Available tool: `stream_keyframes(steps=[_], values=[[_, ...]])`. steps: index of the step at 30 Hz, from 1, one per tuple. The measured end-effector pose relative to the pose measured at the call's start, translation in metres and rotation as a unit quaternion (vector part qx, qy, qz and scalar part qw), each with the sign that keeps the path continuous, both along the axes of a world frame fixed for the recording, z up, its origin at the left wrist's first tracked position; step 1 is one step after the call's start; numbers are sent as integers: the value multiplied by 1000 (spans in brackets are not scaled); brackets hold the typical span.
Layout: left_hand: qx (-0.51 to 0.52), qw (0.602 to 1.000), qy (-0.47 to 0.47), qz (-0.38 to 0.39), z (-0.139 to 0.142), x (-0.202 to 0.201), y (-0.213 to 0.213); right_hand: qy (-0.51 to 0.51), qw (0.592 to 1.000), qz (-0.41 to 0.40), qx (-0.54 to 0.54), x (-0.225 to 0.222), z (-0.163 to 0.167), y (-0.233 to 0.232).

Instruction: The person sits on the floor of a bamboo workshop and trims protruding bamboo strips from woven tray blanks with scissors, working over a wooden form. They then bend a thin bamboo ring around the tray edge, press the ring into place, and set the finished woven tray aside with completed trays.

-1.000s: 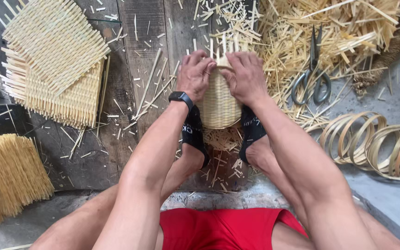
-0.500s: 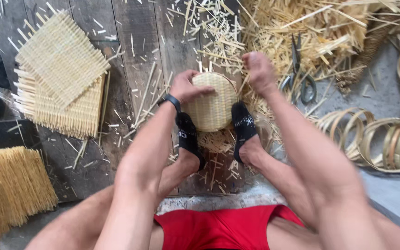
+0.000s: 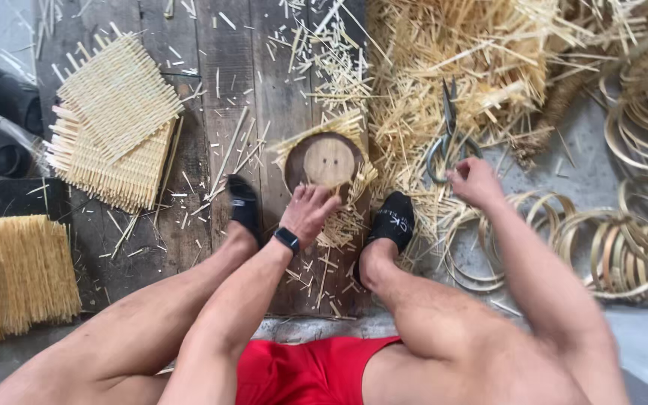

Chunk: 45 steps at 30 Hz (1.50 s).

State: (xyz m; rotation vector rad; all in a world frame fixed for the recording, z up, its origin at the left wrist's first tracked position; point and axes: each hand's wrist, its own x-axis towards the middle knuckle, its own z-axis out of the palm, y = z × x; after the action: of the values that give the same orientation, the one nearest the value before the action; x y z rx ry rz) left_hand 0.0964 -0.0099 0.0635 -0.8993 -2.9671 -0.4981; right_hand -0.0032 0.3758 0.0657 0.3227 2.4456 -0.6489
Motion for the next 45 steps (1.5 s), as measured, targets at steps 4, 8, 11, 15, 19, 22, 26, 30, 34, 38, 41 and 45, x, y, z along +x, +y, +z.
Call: stream_keyframes(steps=[4, 8, 11, 15, 19, 22, 26, 30, 34, 38, 41, 45], values=[[76, 997, -23, 25, -10, -5, -19, 128, 988, -31, 82, 2, -70, -4], [89, 957, -141, 238, -7, -53, 5, 14, 994, -89, 60, -10, -86, -4], [33, 948, -159, 274, 0, -71, 39, -67, 988, -110, -82, -21, -84, 8], [31, 926, -166, 338, 13, -71, 55, -175, 900, -207, -342, -8, -64, 28], [78, 952, -59, 291, 18, -71, 50, -127, 920, -235, -287, 40, -49, 8], [-6, 961, -165, 220, 13, -79, 44, -77, 995, -45, -48, 63, -38, -11], [92, 924, -139, 345, 4, -70, 52, 39, 988, 137, -54, 59, -30, -38], [120, 851, -169, 483, -12, -55, 77, 85, 968, 232, 42, 32, -41, -79], [121, 885, -135, 429, -26, -53, 71, -4, 966, 232, 113, 14, -42, -77], [126, 904, -128, 388, -26, -52, 63, 159, 942, 269, 122, 6, -42, -66], [122, 916, -122, 362, -23, -53, 59, 355, 881, 274, 149, 3, -55, -77], [100, 937, -140, 306, -24, -57, 49, 141, 928, 299, 174, -1, -66, -71]])
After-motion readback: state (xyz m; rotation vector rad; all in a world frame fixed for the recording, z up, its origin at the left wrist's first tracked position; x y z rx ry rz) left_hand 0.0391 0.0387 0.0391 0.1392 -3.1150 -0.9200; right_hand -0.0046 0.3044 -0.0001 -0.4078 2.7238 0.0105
